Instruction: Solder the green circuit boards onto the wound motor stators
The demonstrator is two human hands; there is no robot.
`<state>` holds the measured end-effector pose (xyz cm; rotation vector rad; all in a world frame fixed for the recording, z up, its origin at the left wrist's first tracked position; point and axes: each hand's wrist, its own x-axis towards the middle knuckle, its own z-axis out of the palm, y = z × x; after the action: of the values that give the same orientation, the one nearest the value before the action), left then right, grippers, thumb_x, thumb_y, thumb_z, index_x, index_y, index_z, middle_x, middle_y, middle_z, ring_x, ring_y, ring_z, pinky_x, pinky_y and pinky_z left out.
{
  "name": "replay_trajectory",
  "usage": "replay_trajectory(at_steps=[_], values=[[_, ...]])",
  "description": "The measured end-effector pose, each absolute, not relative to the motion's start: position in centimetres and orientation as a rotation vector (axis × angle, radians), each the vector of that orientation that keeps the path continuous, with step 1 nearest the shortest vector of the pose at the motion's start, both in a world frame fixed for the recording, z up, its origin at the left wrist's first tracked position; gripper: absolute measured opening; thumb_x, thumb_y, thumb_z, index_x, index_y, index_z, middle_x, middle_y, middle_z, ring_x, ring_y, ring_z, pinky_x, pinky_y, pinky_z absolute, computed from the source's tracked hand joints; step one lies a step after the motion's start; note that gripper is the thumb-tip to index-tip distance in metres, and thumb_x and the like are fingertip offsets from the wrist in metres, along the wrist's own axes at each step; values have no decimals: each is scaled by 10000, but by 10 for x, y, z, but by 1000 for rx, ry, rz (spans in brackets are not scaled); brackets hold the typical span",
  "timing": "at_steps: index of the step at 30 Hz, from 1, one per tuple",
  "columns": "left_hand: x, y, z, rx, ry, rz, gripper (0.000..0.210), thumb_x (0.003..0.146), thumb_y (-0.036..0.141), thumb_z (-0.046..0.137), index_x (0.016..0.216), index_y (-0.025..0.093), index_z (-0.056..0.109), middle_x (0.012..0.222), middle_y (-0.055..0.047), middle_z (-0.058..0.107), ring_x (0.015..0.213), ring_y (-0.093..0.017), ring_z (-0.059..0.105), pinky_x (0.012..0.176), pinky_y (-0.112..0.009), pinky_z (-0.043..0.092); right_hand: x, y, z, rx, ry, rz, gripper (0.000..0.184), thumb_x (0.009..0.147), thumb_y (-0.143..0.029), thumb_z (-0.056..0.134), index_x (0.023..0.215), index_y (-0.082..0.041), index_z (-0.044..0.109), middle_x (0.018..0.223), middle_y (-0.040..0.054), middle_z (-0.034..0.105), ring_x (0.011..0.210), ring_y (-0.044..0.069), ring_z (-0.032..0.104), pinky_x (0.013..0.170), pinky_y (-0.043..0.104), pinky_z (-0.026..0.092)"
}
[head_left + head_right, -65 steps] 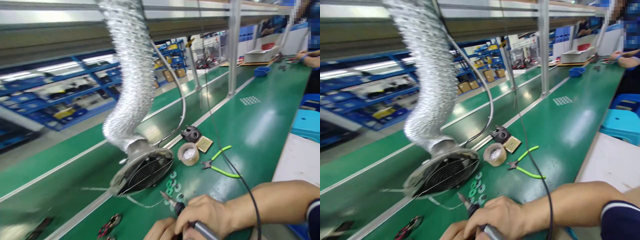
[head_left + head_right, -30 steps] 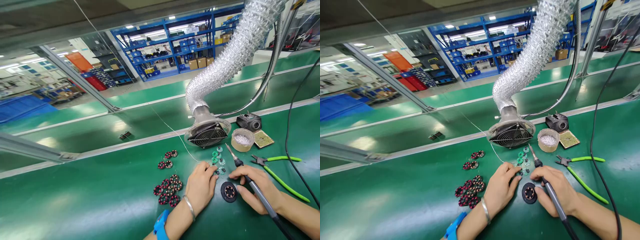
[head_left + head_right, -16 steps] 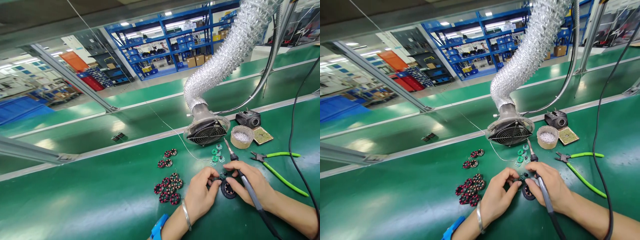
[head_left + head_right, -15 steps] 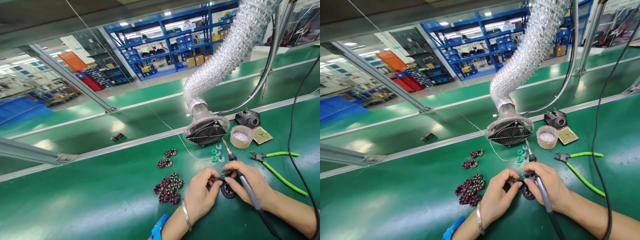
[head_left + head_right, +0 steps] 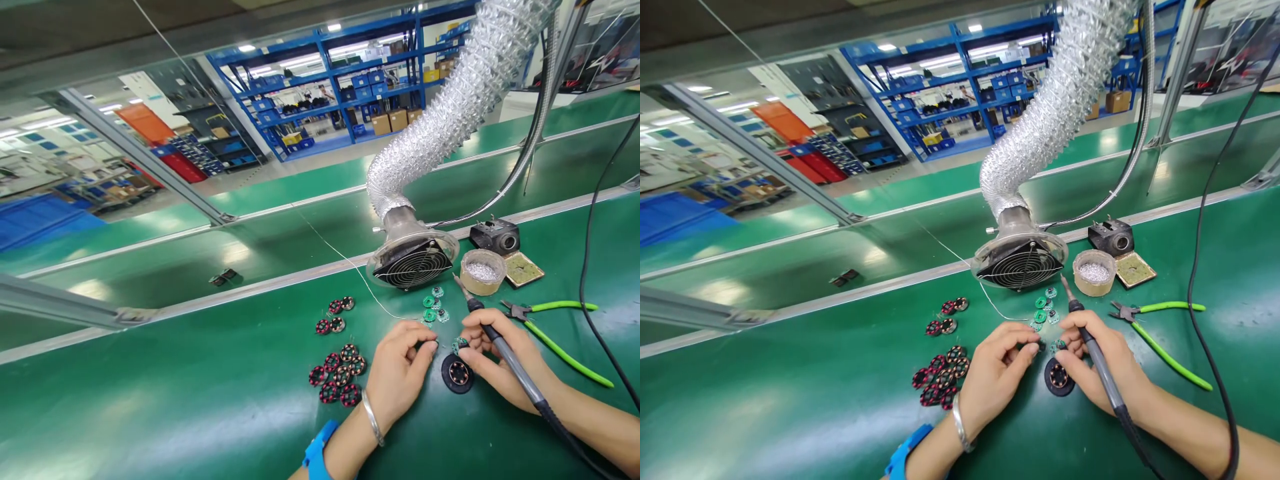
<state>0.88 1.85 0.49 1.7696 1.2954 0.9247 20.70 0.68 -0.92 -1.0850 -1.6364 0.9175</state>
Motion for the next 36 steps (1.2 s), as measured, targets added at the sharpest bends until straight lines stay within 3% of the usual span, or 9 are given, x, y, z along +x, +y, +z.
replay_trajectory(at_steps=[5,11,14,18,23,29,33,36], values=[[19,5,16,1716,1200,884,168,829,273,610,741,167,705,751,-35,593,539,-103,444,475,-222,334,206,2,-6,-943,-1828,786,314,859,-164,589,1157,-220,507,870,29,646,663,126,623,618,233,562],[21,3,18,1667,1212,829,230,834,255,562,651,165,668,700,-30,568,568,-116,460,499,-232,339,215,6,9,-681,-2177,300,330,885,-67,540,1168,-237,544,992,70,692,844,185,646,748,339,537],[15,6,19,1775,1119,841,175,831,251,551,838,165,704,826,-61,633,673,-148,541,596,-259,438,224,10,10,-725,-2202,308,303,892,-90,534,1152,-246,542,1000,64,691,844,186,643,760,356,533],[9,10,16,2246,838,844,381,761,230,599,1137,182,641,1090,-105,656,982,-238,586,869,-390,454,235,14,5,-857,-2131,425,293,883,-148,566,1160,-231,519,1003,65,688,880,202,649,779,357,549],[12,9,2,2648,694,799,197,900,132,520,983,235,666,906,-18,737,844,-177,611,763,-316,435,234,14,1,-894,-2128,489,307,876,-148,553,1169,-233,517,980,50,676,864,188,649,768,329,539],[-2,-5,14,2527,575,1036,229,825,42,528,956,203,623,803,-17,706,719,-149,593,683,-281,442,222,10,5,-778,-2143,759,306,858,-115,543,1150,-205,522,917,36,652,781,162,579,708,288,483],[-5,-11,15,2217,939,1041,130,813,80,547,863,188,601,733,-20,644,672,-147,576,641,-264,452,217,8,3,-686,-2220,701,319,858,-98,545,1159,-198,508,949,32,659,778,168,516,698,304,406],[0,-7,6,1938,1262,835,91,854,127,531,836,176,607,708,-12,619,615,-130,557,582,-231,445,218,7,1,-702,-2253,641,325,865,-82,522,1170,-193,499,980,39,661,797,174,502,702,312,384]])
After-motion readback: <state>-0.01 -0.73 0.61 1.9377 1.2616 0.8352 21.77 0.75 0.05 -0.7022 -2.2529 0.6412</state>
